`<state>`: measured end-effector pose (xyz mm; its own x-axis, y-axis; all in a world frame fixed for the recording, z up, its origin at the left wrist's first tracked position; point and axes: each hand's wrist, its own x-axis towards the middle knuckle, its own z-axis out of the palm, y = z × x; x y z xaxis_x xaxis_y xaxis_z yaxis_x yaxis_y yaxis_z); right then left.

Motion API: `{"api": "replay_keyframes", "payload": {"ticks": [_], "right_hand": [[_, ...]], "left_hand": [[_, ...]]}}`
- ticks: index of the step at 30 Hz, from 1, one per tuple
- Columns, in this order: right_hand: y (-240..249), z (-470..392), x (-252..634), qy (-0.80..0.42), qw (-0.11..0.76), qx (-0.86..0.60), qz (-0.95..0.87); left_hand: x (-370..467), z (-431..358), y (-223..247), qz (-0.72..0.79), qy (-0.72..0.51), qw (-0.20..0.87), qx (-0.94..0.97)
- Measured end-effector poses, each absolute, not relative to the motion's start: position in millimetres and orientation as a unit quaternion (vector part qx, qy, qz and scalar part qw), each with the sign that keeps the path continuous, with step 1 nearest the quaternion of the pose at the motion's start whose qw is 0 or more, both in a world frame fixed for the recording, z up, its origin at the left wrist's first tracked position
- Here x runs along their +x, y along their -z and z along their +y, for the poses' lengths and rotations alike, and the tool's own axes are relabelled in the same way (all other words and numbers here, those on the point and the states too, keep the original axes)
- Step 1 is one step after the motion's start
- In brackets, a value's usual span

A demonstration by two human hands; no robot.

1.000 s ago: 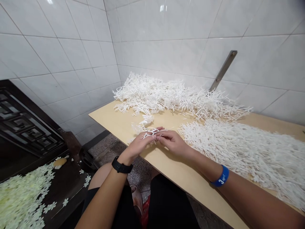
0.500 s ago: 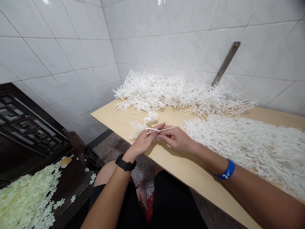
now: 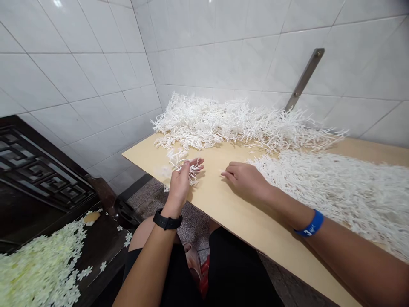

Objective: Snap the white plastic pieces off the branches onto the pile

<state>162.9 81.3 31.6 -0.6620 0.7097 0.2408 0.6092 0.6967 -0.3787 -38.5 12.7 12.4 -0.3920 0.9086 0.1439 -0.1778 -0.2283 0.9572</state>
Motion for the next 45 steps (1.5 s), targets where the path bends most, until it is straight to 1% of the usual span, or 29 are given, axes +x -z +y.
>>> {"api": "replay_keyframes", "payload": {"ticks": [2, 4, 6, 9, 11, 13, 16, 19, 24, 26, 30, 31, 32, 33, 36, 38, 40, 42, 45], "right_hand": [[-33, 88, 166, -0.063, 0.149, -0.431, -0.888], [-36, 90, 165, -0.057, 0.137, -0.461, -0.875], [-40, 87, 161, -0.133, 0.178, -0.446, -0.867], [-43, 76, 151, -0.32, 0.251, -0.35, -0.844], [-42, 71, 146, -0.395, 0.256, -0.303, -0.829], [-38, 68, 143, -0.419, 0.237, -0.289, -0.828], [-35, 66, 142, -0.428, 0.225, -0.264, -0.835], [-38, 64, 141, -0.428, 0.243, -0.242, -0.836], [-41, 62, 147, -0.399, 0.234, -0.258, -0.848], [-39, 66, 152, -0.35, 0.222, -0.304, -0.858], [-36, 77, 158, -0.157, 0.177, -0.428, -0.872], [-37, 78, 158, -0.132, 0.173, -0.442, -0.87], [-38, 78, 156, -0.135, 0.176, -0.442, -0.869], [-39, 76, 153, -0.165, 0.186, -0.426, -0.87], [-42, 68, 142, -0.333, 0.228, -0.331, -0.853], [-41, 62, 135, -0.406, 0.244, -0.286, -0.833], [-40, 59, 131, -0.431, 0.247, -0.265, -0.827], [-39, 57, 130, -0.435, 0.251, -0.239, -0.831], [-40, 56, 134, -0.401, 0.261, -0.228, -0.848]], "left_hand": [[-35, 11, -14, 0.457, -0.669, 0.423, 0.405], [-32, 9, -18, 0.459, -0.636, 0.431, 0.447], [-29, 7, -21, 0.476, -0.59, 0.422, 0.498], [-26, 5, -22, 0.484, -0.533, 0.406, 0.563], [-26, 6, -19, 0.473, -0.515, 0.411, 0.585], [-24, 7, -16, 0.474, -0.501, 0.413, 0.594], [-22, 9, -13, 0.508, -0.495, 0.383, 0.592], [-19, 11, -12, 0.538, -0.521, 0.341, 0.567], [-21, 17, -8, 0.556, -0.633, 0.334, 0.423], [-22, 18, -7, 0.544, -0.641, 0.333, 0.427], [-21, 14, -8, 0.516, -0.602, 0.35, 0.498], [-22, 13, -9, 0.51, -0.601, 0.356, 0.502], [-22, 12, -9, 0.505, -0.598, 0.363, 0.505], [-23, 12, -9, 0.5, -0.593, 0.37, 0.512], [-25, 12, -8, 0.476, -0.566, 0.392, 0.546], [-25, 12, -8, 0.46, -0.552, 0.407, 0.564], [-23, 11, -8, 0.459, -0.548, 0.412, 0.565], [-20, 10, -9, 0.485, -0.552, 0.393, 0.552], [-17, 11, -10, 0.538, -0.551, 0.349, 0.534]]}}
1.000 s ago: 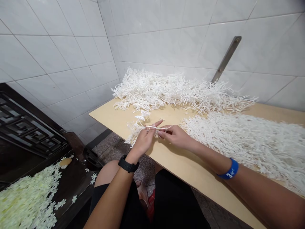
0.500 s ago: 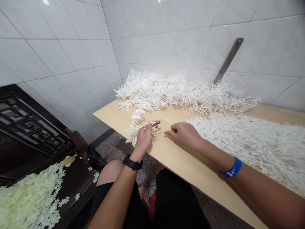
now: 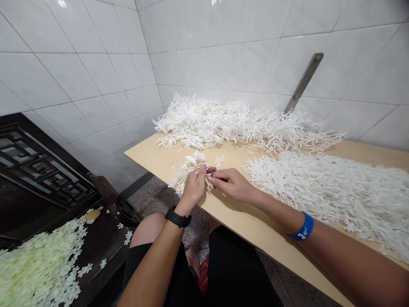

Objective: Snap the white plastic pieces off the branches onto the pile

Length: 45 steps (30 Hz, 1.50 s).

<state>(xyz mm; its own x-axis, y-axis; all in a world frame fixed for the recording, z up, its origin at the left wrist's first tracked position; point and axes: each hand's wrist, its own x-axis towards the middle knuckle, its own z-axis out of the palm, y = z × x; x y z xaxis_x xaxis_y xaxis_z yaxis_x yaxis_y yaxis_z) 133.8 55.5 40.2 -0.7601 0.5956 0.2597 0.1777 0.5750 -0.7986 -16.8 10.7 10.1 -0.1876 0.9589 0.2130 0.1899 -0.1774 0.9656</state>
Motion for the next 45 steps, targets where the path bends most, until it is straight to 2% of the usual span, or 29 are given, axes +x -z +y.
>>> {"api": "replay_keyframes", "payload": {"ticks": [6, 11, 13, 15, 19, 23, 31, 35, 40, 45], "right_hand": [[-42, 59, 149, -0.297, 0.229, -0.277, -0.885], [-40, 76, 159, -0.09, 0.131, -0.431, -0.888], [-43, 78, 158, -0.046, 0.138, -0.443, -0.885], [-45, 75, 153, -0.094, 0.185, -0.402, -0.892], [-41, 61, 137, -0.327, 0.225, -0.274, -0.876], [-34, 53, 130, -0.378, 0.239, -0.221, -0.867], [-47, 49, 145, -0.302, 0.26, -0.208, -0.894], [-47, 57, 151, -0.26, 0.232, -0.249, -0.903], [-44, 78, 156, -0.087, 0.091, -0.411, -0.903], [-53, 71, 155, 0.036, 0.109, -0.401, -0.909]], "left_hand": [[-28, 18, -9, 0.548, -0.615, 0.357, 0.44], [-30, 14, -8, 0.508, -0.593, 0.353, 0.516], [-29, 11, -8, 0.505, -0.588, 0.352, 0.525], [-27, 9, -9, 0.505, -0.574, 0.354, 0.538], [-26, 7, -11, 0.491, -0.541, 0.369, 0.574], [-25, 8, -10, 0.496, -0.532, 0.342, 0.595], [-22, 10, -6, 0.573, -0.547, 0.233, 0.564], [-26, 15, -4, 0.571, -0.582, 0.244, 0.525], [-25, 14, -2, 0.535, -0.56, 0.29, 0.563], [-24, 9, -7, 0.527, -0.546, 0.307, 0.574]]}}
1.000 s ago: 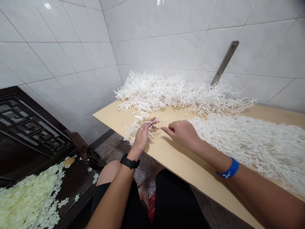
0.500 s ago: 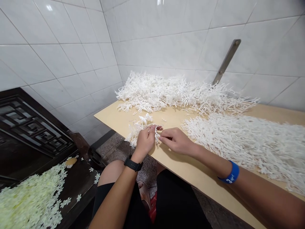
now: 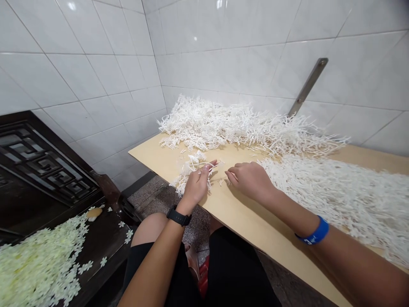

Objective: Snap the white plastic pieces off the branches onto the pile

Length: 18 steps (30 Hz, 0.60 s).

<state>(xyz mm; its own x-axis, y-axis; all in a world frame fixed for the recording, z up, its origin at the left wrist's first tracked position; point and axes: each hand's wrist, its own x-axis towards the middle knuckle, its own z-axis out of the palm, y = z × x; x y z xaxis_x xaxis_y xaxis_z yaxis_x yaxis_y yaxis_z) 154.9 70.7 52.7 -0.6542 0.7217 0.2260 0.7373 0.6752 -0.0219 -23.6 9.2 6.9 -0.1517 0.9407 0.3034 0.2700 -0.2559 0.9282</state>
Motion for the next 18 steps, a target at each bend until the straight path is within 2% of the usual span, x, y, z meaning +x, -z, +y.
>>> {"api": "replay_keyframes", "payload": {"ticks": [2, 7, 9, 12, 18], "right_hand": [[-56, 65, 152, -0.012, 0.133, -0.397, -0.908], [-48, 56, 140, -0.377, 0.177, -0.265, -0.869], [-41, 53, 135, -0.458, 0.185, -0.222, -0.841], [-38, 49, 132, -0.487, 0.214, -0.205, -0.822], [-49, 45, 138, -0.459, 0.248, -0.224, -0.823]], "left_hand": [[-23, 8, -9, 0.52, -0.545, 0.308, 0.581], [-22, 5, -13, 0.512, -0.53, 0.3, 0.606], [-22, 4, -14, 0.508, -0.523, 0.292, 0.619], [-23, 5, -11, 0.51, -0.532, 0.284, 0.613], [-23, 9, -1, 0.565, -0.539, 0.244, 0.575]]}}
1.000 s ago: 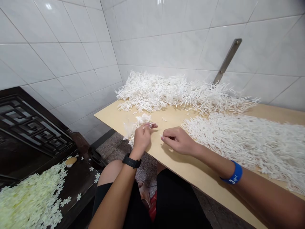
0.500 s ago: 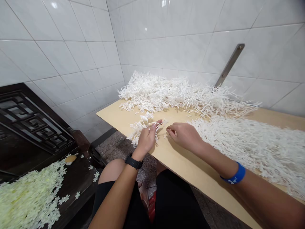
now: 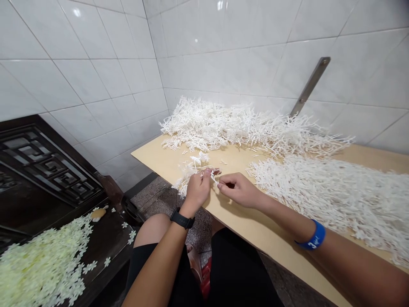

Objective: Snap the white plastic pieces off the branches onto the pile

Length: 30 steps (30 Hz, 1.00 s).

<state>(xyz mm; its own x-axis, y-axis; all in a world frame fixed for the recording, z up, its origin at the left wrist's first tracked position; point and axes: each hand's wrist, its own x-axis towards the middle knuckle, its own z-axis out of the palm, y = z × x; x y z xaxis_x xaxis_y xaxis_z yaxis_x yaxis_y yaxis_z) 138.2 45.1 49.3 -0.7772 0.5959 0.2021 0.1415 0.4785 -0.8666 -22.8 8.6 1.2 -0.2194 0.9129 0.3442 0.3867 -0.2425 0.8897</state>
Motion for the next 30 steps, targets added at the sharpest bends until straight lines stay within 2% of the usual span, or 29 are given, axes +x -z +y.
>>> {"api": "replay_keyframes", "payload": {"ticks": [4, 7, 10, 13, 16, 20, 22, 26, 30], "right_hand": [[-49, 45, 142, -0.424, 0.251, -0.223, -0.841], [-47, 52, 148, -0.305, 0.233, -0.273, -0.882], [-47, 64, 153, -0.137, 0.149, -0.361, -0.91], [-50, 71, 156, -0.067, 0.092, -0.41, -0.905], [-53, 66, 152, -0.134, 0.13, -0.378, -0.907], [-49, 53, 137, -0.395, 0.162, -0.251, -0.869], [-44, 48, 130, -0.475, 0.167, -0.215, -0.837], [-42, 43, 127, -0.516, 0.21, -0.202, -0.805], [-49, 41, 137, -0.466, 0.207, -0.224, -0.83]], "left_hand": [[-25, 13, -1, 0.586, -0.585, 0.237, 0.508], [-26, 14, -3, 0.578, -0.59, 0.241, 0.51], [-25, 12, -5, 0.559, -0.57, 0.27, 0.538], [-25, 8, -7, 0.543, -0.569, 0.279, 0.551], [-25, 5, -9, 0.515, -0.56, 0.281, 0.585], [-26, 4, -12, 0.477, -0.545, 0.288, 0.626], [-26, 3, -14, 0.467, -0.535, 0.278, 0.647], [-25, 2, -13, 0.477, -0.569, 0.243, 0.624], [-28, 8, -7, 0.515, -0.643, 0.233, 0.517]]}}
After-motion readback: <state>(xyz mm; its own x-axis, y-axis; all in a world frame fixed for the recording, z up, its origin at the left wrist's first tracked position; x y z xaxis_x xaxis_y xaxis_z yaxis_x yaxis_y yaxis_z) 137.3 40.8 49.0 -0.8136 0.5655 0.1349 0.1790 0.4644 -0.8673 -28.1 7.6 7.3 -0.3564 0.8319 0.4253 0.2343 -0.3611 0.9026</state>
